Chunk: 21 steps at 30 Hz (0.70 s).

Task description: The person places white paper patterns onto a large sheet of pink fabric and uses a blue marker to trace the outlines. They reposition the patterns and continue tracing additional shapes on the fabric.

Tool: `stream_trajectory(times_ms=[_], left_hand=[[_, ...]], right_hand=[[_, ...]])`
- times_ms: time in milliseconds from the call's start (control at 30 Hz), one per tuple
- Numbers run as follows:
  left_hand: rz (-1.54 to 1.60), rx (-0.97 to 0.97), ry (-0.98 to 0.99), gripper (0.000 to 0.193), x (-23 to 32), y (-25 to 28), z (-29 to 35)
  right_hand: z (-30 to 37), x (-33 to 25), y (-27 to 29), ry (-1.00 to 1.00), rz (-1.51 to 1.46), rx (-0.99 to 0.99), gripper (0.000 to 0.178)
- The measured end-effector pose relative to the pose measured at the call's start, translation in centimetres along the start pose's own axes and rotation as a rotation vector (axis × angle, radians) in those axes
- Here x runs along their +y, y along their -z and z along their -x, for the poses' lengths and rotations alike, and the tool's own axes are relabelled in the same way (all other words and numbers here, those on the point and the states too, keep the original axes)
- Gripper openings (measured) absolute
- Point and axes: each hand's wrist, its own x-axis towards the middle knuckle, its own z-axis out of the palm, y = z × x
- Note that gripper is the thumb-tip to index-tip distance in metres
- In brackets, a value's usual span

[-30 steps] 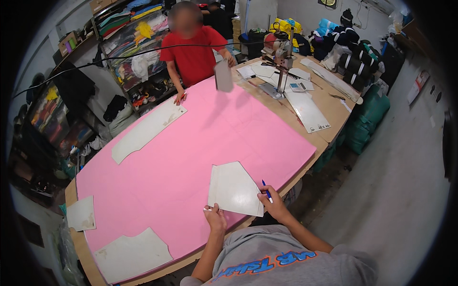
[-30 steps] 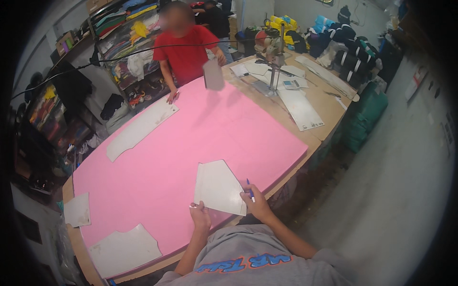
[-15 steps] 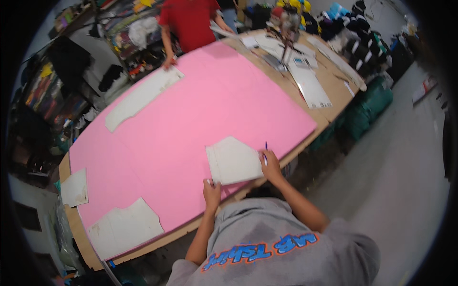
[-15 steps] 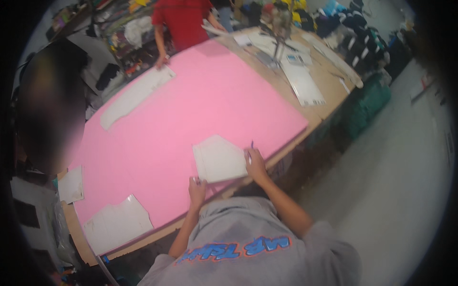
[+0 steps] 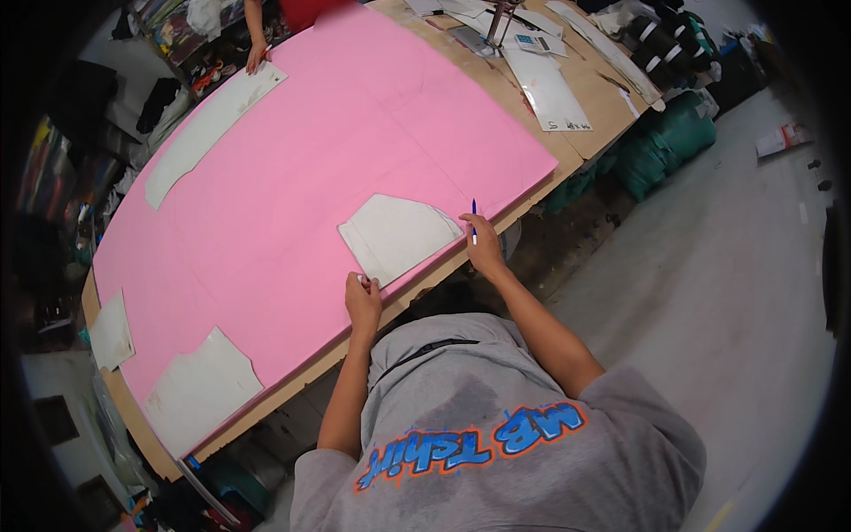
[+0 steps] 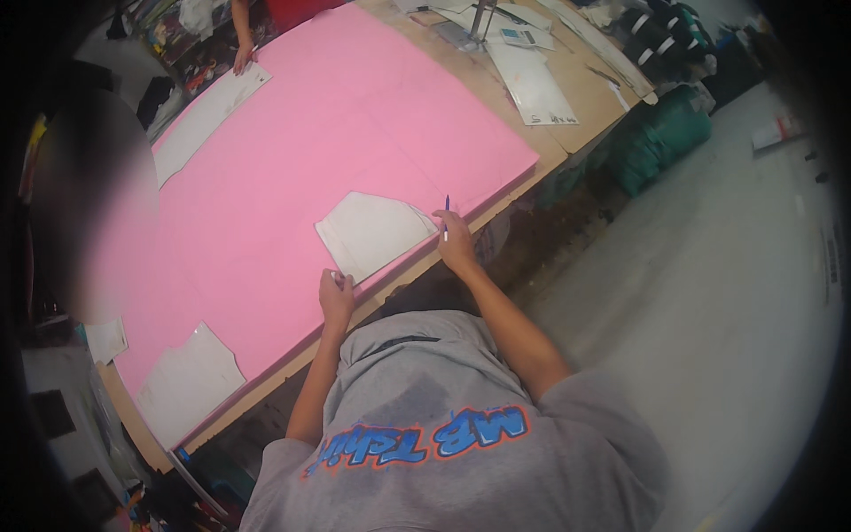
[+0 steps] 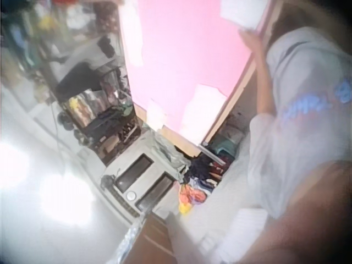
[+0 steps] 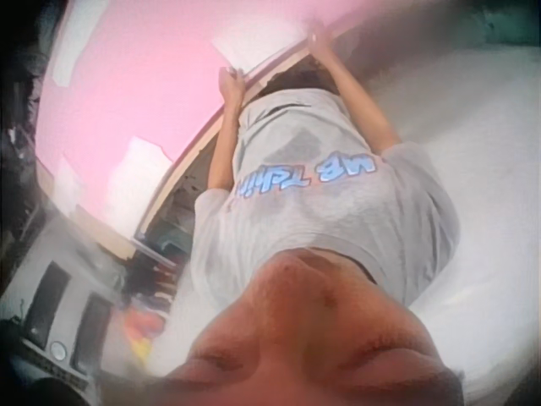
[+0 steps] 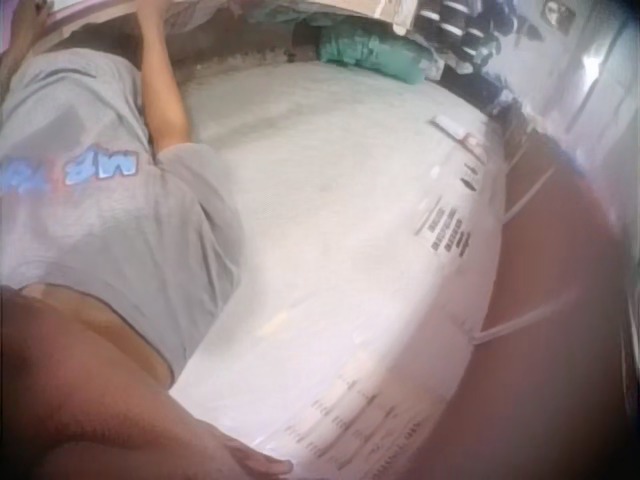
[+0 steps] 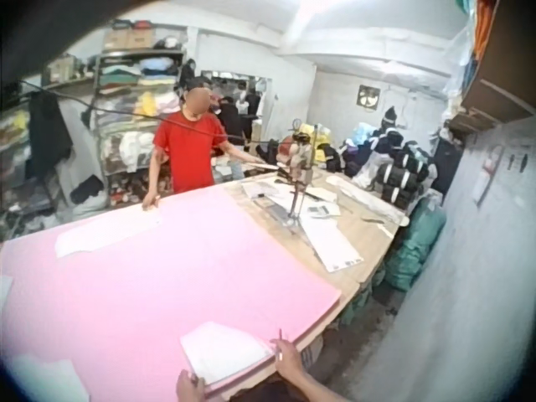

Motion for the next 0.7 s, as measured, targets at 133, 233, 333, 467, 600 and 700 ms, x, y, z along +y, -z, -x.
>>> stream_trajectory(times_ms=[133, 233, 333, 467, 600, 700], left_hand=[[0.069, 0.167, -0.094, 0.026, 1.6, -0.9, 1.4], [0.068, 0.177, -0.088, 0.031, 1.4, -1.6, 2.3], [0.082, 0.183, -0.011, 0.029, 0.9, -2.5, 2.8], [0.036, 0.198, -0.018, 0.027, 1.8, -2.6, 3.0], [0.043, 0.204, -0.016, 0.029, 1.8, -2.7, 3.6], [0.067, 0.217, 0.009, 0.030, 2.1, -2.9, 3.9]], right_hand=[[-0.4, 0.3, 1.8, 0.156, 0.037, -0.183, 0.046], [-0.6, 0.1, 1.8, 0.204, 0.035, -0.279, 0.048], [-0.6, 0.8, 1.4, 0.242, 0.056, -0.304, 0.044], [0.0, 1.0, 1.4, 0.221, 0.073, -0.307, 0.044], [-0.4, 1.4, 1.4, 0.252, 0.048, -0.312, 0.044], [-0.7, 1.3, 1.7, 0.242, 0.025, -0.324, 0.045]])
